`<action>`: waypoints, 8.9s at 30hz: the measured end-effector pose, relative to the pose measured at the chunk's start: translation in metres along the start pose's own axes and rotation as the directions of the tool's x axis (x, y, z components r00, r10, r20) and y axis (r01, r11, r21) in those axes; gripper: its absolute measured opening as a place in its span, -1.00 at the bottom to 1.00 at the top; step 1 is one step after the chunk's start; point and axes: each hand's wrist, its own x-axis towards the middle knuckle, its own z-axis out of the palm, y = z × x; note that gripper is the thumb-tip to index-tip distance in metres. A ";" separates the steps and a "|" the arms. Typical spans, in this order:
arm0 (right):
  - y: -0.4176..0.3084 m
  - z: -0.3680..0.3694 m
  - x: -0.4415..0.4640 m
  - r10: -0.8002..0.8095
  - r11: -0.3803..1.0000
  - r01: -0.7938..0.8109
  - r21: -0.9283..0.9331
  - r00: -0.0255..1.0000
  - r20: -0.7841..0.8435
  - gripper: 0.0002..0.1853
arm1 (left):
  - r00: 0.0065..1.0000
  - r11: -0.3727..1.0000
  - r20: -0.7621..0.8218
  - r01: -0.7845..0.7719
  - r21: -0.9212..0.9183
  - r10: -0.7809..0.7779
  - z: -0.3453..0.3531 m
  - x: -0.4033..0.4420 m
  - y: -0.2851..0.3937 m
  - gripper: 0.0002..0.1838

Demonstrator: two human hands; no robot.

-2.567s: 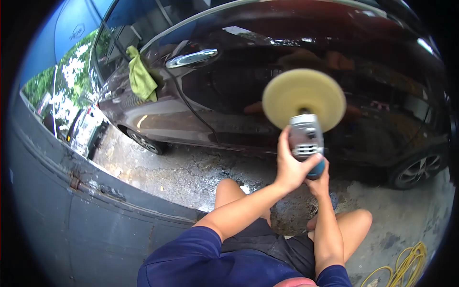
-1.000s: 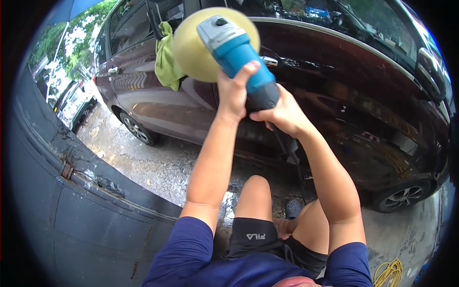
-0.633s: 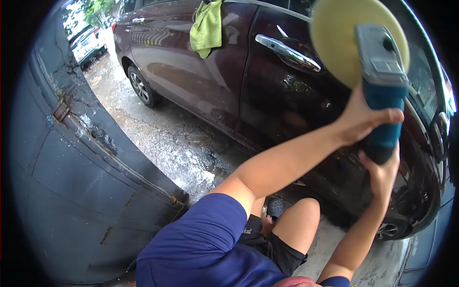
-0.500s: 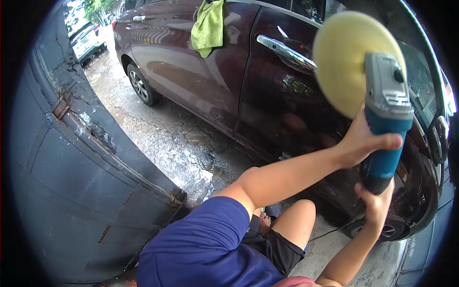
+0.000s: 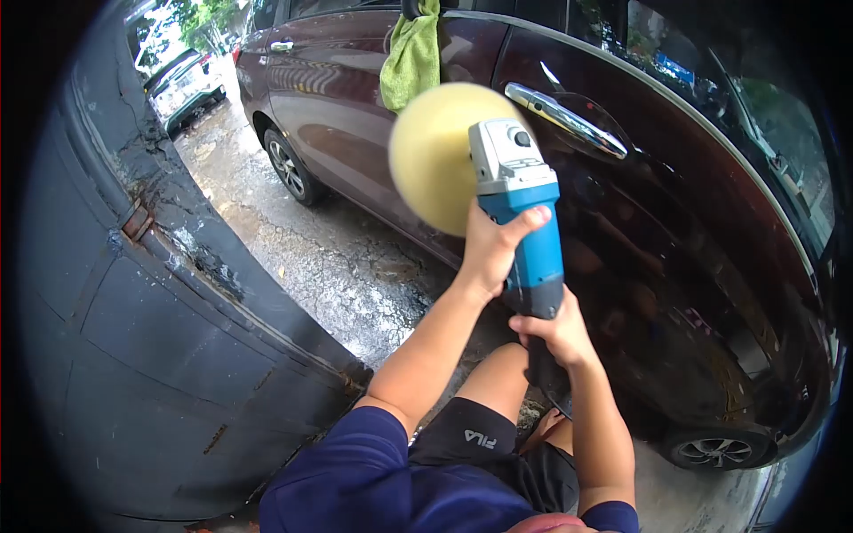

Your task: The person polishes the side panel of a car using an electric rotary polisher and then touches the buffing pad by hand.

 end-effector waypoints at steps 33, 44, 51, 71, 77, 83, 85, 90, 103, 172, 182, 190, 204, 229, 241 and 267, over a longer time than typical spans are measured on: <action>0.048 0.019 0.097 -0.306 0.904 0.222 0.366 0.933 0.189 0.08 | 0.997 0.994 0.078 -0.023 0.107 0.015 -0.054 0.066 0.025 -0.27; 0.044 0.043 0.142 -0.387 0.919 0.386 0.084 0.922 -0.004 -0.07 | 0.970 0.890 0.160 -0.234 0.393 0.184 -0.057 0.091 0.027 -0.25; 0.023 0.045 0.145 -0.366 0.930 0.366 -0.040 0.930 0.004 -0.11 | 0.990 0.949 0.119 -0.112 0.296 0.079 -0.061 0.104 0.038 -0.21; -0.010 0.021 0.141 -0.427 0.898 0.417 -0.141 0.903 -0.047 0.01 | 0.986 0.968 0.162 -0.064 0.243 0.025 -0.032 0.123 0.041 -0.28; -0.027 0.006 0.118 -0.404 0.905 0.382 -0.188 0.910 -0.095 0.10 | 0.964 0.975 0.268 -0.065 0.212 0.006 -0.009 0.124 0.037 -0.31; -0.042 -0.019 0.093 -0.496 0.857 0.423 -0.295 0.833 -0.246 -0.02 | 0.914 0.989 0.405 -0.060 0.139 -0.002 0.023 0.133 0.016 -0.22; -0.043 -0.029 0.083 -0.524 0.837 0.423 -0.347 0.801 -0.288 0.02 | 0.890 0.993 0.456 -0.035 0.109 -0.018 0.040 0.133 0.010 -0.21; -0.056 -0.047 0.040 -0.592 0.782 0.370 -0.501 0.692 -0.414 0.00 | 0.840 0.998 0.541 0.065 -0.028 -0.040 0.088 0.122 -0.009 -0.20; -0.050 -0.053 -0.034 -0.666 0.715 0.223 -0.662 0.504 -0.550 -0.30 | 0.675 0.921 0.735 0.326 -0.212 -0.070 0.164 0.088 -0.022 -0.22; -0.005 -0.027 -0.163 -0.276 0.759 -0.192 -0.622 0.770 -0.575 0.04 | 0.795 0.689 0.535 0.558 -0.463 -0.285 0.098 -0.083 -0.082 -0.19; -0.033 -0.054 -0.145 -0.505 0.714 -0.117 -0.690 0.597 -0.624 -0.11 | 0.801 0.784 0.591 0.425 -0.453 -0.093 0.165 -0.030 -0.079 -0.26; -0.047 -0.063 -0.137 -0.529 0.660 -0.155 -0.735 0.600 -0.601 -0.01 | 0.779 0.758 0.624 0.439 -0.482 -0.055 0.173 -0.016 -0.080 -0.20; -0.023 -0.063 -0.173 -0.530 0.697 -0.211 -0.685 0.492 -0.691 -0.18 | 0.702 0.726 0.697 0.555 -0.407 -0.145 0.194 -0.047 -0.082 -0.03; -0.007 -0.081 -0.179 -0.373 0.827 -0.159 -0.540 0.564 -0.737 0.14 | 0.761 0.799 0.622 0.485 -0.354 -0.187 0.209 -0.039 -0.085 0.10; -0.004 -0.088 -0.171 -0.318 0.936 0.153 -0.316 0.749 -0.581 0.05 | 0.771 0.833 0.604 0.459 -0.308 -0.201 0.176 -0.028 -0.077 0.05; 0.013 -0.104 -0.160 -0.480 0.832 0.137 -0.538 0.665 -0.572 0.08 | 0.762 0.775 0.609 0.516 -0.366 -0.220 0.164 -0.026 -0.079 0.03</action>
